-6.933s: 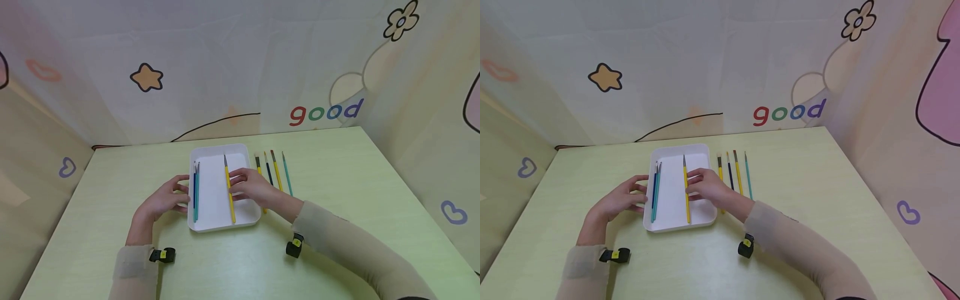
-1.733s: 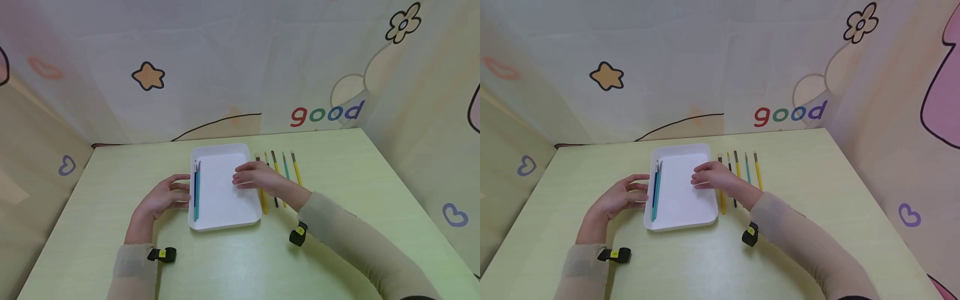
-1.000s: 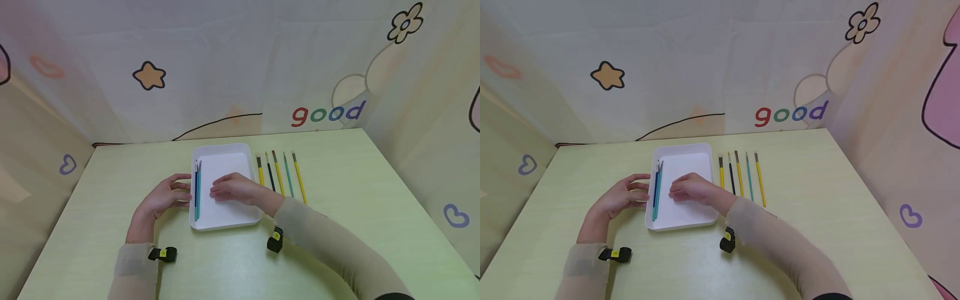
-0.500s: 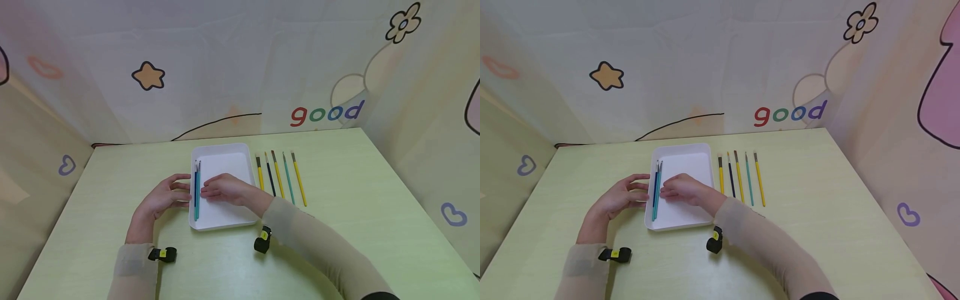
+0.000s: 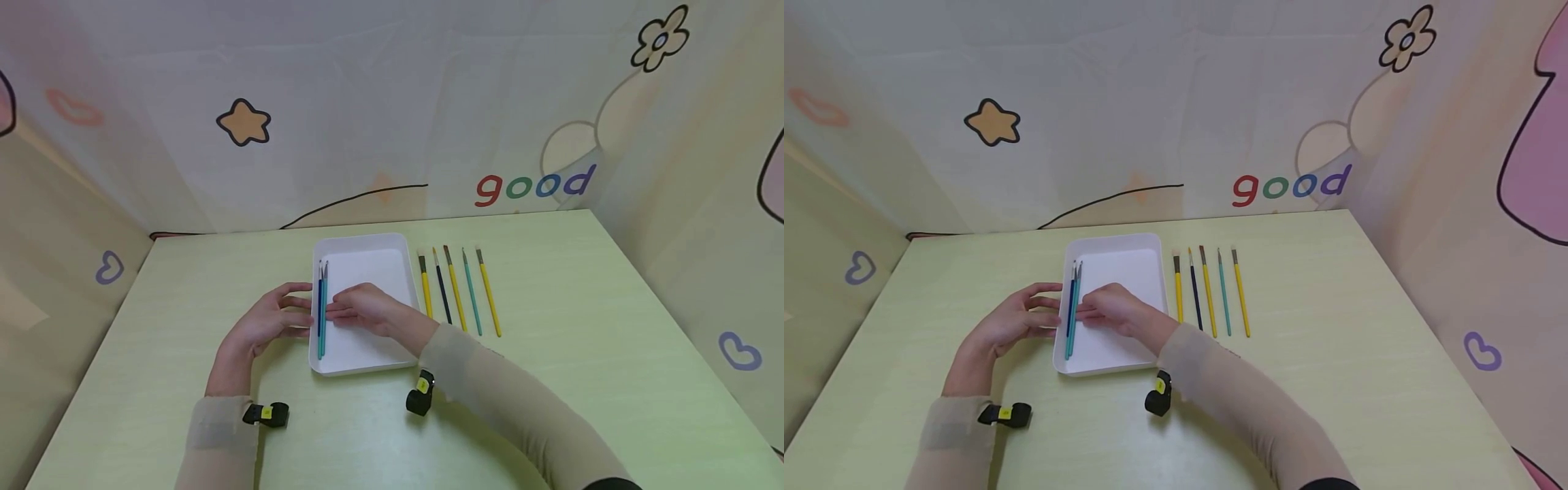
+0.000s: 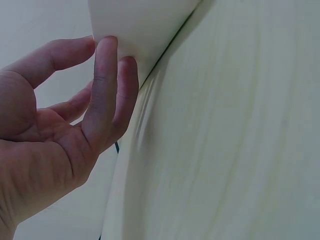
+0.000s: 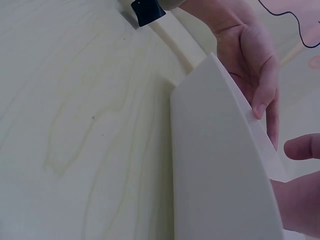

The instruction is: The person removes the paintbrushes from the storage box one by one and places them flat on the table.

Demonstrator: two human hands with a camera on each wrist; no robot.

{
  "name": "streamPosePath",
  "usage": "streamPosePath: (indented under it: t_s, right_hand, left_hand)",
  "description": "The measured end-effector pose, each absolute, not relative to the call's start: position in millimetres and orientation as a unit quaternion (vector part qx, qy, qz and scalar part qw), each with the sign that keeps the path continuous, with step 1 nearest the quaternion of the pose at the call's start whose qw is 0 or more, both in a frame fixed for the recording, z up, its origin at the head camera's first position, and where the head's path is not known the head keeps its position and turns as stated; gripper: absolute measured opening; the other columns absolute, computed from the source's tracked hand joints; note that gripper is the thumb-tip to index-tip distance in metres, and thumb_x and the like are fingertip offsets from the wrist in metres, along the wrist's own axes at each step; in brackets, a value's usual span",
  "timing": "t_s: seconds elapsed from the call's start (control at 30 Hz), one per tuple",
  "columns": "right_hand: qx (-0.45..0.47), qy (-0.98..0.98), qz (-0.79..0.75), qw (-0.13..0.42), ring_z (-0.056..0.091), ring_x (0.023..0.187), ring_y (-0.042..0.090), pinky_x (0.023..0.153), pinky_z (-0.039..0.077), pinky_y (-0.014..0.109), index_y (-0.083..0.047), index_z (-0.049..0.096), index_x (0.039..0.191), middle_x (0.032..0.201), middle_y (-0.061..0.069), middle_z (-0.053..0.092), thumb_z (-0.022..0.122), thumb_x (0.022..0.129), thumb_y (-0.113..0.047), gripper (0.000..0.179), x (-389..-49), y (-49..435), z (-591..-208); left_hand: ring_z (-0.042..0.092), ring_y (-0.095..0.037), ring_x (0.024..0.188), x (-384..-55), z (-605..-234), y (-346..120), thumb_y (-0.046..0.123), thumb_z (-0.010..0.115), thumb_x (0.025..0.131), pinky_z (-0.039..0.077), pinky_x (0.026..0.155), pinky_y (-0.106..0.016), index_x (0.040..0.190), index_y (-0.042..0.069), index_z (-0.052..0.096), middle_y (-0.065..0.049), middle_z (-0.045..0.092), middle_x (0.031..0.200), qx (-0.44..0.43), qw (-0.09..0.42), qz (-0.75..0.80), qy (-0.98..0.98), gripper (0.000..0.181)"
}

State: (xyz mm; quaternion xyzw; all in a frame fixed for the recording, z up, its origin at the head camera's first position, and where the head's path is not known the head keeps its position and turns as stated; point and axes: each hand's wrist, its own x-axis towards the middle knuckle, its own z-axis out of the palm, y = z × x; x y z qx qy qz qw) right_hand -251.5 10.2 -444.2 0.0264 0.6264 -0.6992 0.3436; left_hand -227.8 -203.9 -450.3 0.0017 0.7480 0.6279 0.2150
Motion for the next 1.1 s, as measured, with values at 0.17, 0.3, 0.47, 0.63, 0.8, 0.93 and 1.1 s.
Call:
streamPosePath:
  t_s: [0.17, 0.3, 0.47, 0.63, 0.8, 0.93, 1.1]
  right_hand:
    - [0.015, 0.636, -0.689, 0.347, 0.062, 0.123, 0.034, 0.106, 0.049, 0.041, 0.015, 0.043, 0.144, 0.13, 0.026, 0.063, 0.058, 0.101, -0.001, 0.048, -250, 7, -444]
    - [-0.002, 0.652, -0.675, 0.346, 0.063, 0.121, 0.032, 0.106, 0.049, 0.041, 0.015, 0.044, 0.144, 0.128, 0.026, 0.064, 0.063, 0.099, -0.001, 0.051, -249, 3, -442]
    - [-0.019, 0.681, -0.651, 0.334, 0.067, 0.11, 0.028, 0.101, 0.053, 0.039, 0.012, 0.053, 0.137, 0.118, 0.018, 0.066, 0.068, 0.097, -0.001, 0.045, -249, 0, -447]
    - [-0.035, 0.697, -0.645, 0.312, 0.067, 0.101, 0.025, 0.096, 0.056, 0.039, 0.013, 0.057, 0.133, 0.115, 0.016, 0.066, 0.068, 0.096, 0.001, 0.041, -247, -5, -450]
    - [-0.022, 0.697, -0.653, 0.295, 0.069, 0.094, 0.026, 0.089, 0.06, 0.039, 0.012, 0.058, 0.13, 0.107, 0.015, 0.068, 0.069, 0.094, 0.003, 0.039, -244, -10, -451]
    - [-0.007, 0.695, -0.661, 0.282, 0.07, 0.087, 0.025, 0.082, 0.062, 0.038, 0.01, 0.058, 0.127, 0.102, 0.014, 0.067, 0.072, 0.093, 0.004, 0.038, -242, -14, -453]
    - [-0.001, 0.703, -0.659, 0.268, 0.069, 0.088, 0.027, 0.079, 0.062, 0.038, 0.007, 0.058, 0.124, 0.101, 0.014, 0.064, 0.073, 0.091, 0.006, 0.036, -239, -18, -456]
  left_hand:
    - [0.066, -0.029, 0.102, -227, -449, -205, -0.004, 0.07, 0.092, 0.06, 0.087, -0.039, 0.155, 0.004, 0.035, -0.027, 0.048, 0.138, 0.001, 0.214, 0.628, 0.748, 0.073]
    - [0.066, -0.03, 0.103, -226, -449, -207, -0.004, 0.07, 0.092, 0.06, 0.088, -0.039, 0.155, 0.004, 0.035, -0.027, 0.048, 0.138, 0.008, 0.211, 0.626, 0.751, 0.072]
    - [0.066, -0.03, 0.104, -226, -450, -208, -0.002, 0.071, 0.092, 0.06, 0.089, -0.04, 0.155, 0.004, 0.035, -0.027, 0.047, 0.139, 0.014, 0.212, 0.628, 0.749, 0.073]
    - [0.067, -0.03, 0.103, -227, -451, -207, -0.002, 0.071, 0.092, 0.06, 0.089, -0.041, 0.155, 0.004, 0.035, -0.028, 0.048, 0.139, 0.014, 0.214, 0.629, 0.747, 0.073]
    - [0.067, -0.029, 0.102, -228, -452, -207, -0.003, 0.07, 0.092, 0.06, 0.089, -0.042, 0.155, 0.003, 0.034, -0.028, 0.048, 0.138, 0.016, 0.215, 0.632, 0.745, 0.073]
    - [0.066, -0.031, 0.105, -228, -452, -206, -0.002, 0.07, 0.092, 0.06, 0.09, -0.042, 0.155, 0.003, 0.034, -0.028, 0.048, 0.139, 0.017, 0.216, 0.632, 0.744, 0.073]
    - [0.066, -0.031, 0.105, -229, -452, -206, -0.001, 0.07, 0.092, 0.06, 0.09, -0.042, 0.156, 0.004, 0.034, -0.028, 0.048, 0.14, 0.02, 0.216, 0.631, 0.745, 0.073]
